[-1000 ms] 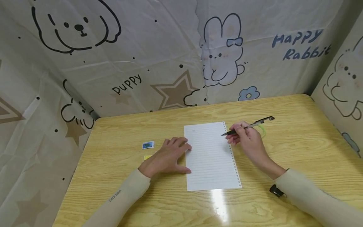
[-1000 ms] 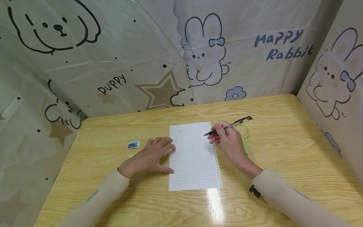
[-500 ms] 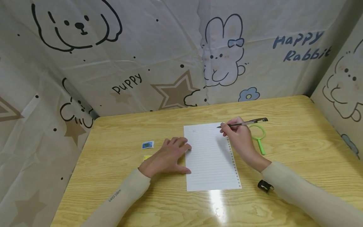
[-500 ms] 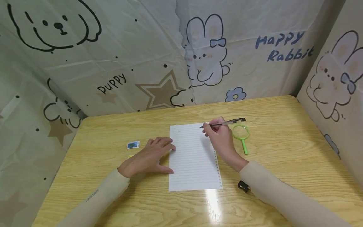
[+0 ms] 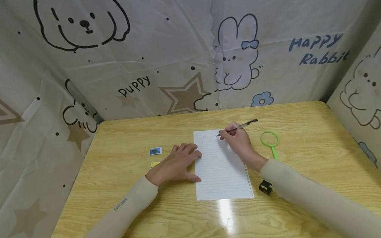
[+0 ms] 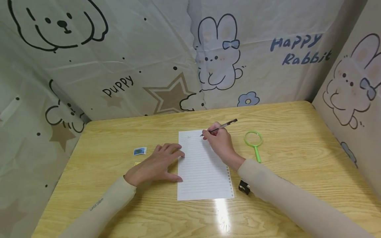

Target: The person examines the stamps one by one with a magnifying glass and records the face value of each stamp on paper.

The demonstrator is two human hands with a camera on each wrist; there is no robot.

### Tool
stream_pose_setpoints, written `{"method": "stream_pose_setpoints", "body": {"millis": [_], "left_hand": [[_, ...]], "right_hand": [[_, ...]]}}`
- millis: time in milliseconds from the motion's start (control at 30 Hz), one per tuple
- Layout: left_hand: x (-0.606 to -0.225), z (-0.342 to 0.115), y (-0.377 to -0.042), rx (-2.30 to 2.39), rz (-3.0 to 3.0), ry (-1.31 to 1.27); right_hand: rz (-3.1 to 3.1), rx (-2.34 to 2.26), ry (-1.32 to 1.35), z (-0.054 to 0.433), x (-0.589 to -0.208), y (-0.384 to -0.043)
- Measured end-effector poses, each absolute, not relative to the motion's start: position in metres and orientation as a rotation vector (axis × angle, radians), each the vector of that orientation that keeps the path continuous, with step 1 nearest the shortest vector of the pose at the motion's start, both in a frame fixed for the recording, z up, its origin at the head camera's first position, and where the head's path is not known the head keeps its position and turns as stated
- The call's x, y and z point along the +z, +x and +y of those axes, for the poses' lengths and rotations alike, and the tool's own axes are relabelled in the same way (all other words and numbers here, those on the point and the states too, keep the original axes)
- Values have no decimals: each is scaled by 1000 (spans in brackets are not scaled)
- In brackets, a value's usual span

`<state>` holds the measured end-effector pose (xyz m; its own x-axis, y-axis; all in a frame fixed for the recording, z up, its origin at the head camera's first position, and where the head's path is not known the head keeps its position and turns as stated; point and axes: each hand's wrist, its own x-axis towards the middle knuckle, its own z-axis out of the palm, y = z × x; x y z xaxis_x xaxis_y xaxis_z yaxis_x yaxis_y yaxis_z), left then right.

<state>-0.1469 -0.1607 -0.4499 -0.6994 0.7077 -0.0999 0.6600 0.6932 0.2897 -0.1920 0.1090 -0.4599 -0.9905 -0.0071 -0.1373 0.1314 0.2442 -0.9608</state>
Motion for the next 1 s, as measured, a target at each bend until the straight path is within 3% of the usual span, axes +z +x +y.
{"method": "stream_pose_setpoints", "body": {"millis": [1000], "left_hand": [[-452,-163,-147,363,2691,1110]], "right_hand": [[2559,-1686,60,91,-471,-210]]}}
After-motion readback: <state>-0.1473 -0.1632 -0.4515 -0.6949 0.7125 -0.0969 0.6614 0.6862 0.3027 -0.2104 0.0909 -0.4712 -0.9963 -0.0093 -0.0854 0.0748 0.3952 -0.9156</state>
